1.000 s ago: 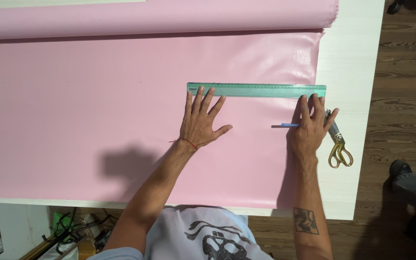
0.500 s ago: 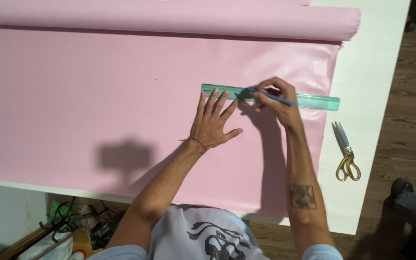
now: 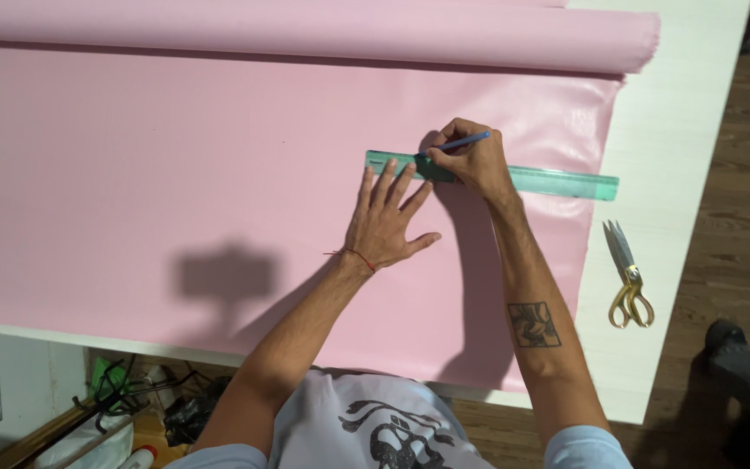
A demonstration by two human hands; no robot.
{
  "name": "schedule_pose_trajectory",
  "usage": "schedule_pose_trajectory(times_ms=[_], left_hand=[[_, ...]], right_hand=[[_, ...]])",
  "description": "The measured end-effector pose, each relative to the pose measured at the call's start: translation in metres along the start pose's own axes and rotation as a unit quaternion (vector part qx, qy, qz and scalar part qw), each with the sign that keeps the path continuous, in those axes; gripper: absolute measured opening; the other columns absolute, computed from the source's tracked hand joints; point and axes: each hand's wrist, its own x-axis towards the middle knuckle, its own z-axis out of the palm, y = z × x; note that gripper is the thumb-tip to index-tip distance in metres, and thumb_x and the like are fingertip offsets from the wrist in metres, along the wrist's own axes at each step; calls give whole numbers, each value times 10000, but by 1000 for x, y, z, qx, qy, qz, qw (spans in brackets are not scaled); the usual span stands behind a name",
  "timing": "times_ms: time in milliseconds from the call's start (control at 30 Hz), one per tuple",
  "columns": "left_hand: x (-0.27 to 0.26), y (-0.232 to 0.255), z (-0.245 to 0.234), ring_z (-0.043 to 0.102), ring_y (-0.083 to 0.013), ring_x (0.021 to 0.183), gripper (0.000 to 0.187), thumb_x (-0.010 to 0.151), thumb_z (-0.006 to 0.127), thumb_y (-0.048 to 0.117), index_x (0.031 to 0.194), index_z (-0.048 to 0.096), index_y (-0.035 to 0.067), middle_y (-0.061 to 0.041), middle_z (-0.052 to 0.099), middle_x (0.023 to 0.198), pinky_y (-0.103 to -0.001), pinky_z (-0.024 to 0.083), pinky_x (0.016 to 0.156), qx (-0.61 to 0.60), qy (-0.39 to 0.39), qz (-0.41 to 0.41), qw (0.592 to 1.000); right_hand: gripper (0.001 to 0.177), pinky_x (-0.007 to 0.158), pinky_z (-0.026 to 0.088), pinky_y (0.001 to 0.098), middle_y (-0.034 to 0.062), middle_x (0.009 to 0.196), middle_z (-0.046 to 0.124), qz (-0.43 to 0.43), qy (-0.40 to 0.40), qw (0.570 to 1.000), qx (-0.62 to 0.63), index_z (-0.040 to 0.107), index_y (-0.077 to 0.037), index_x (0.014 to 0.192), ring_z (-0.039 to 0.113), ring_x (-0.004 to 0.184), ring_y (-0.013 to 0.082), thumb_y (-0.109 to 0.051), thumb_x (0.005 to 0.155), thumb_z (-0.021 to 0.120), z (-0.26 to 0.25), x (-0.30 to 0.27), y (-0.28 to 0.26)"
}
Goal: Marking cutting lines on a pink leather roll using a ruler and a pen on a workshop table.
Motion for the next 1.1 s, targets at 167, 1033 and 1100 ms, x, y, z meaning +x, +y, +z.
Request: schedule_pose_trajectory(times_ms=[167, 1033, 1100], left_hand=[[2, 3, 3, 180, -409, 1558, 895, 939, 488, 797, 1597, 424, 193, -169, 258, 1670, -665, 137, 1262, 6, 17, 12, 1000], [-104, -47, -44, 271, -380, 1519, 807, 958, 471, 732, 1544, 479, 177, -148, 386, 1616, -597, 193, 1249, 45, -2, -30, 999], [-123, -67, -51, 267, -378, 1525, 797, 958, 483, 717, 1544, 484, 176, -151, 384, 1616, -589, 181, 1252, 48, 7, -37, 998]], right_hand=[[166, 439, 503, 207, 42, 750, 703, 19, 19, 998, -49, 705, -50, 923, 643, 598, 80, -108, 861, 847, -53, -16, 43], [395, 747, 519, 436, 107, 924, 612, 69, 226, 962, -136, 623, -61, 1033, 568, 833, 227, -322, 1163, 356, -40, -196, 83], [308, 1022, 431, 516, 152, 1160, 638, -74, 181, 944, -267, 634, -42, 1165, 570, 1106, 295, -263, 1159, 419, -7, -191, 58]])
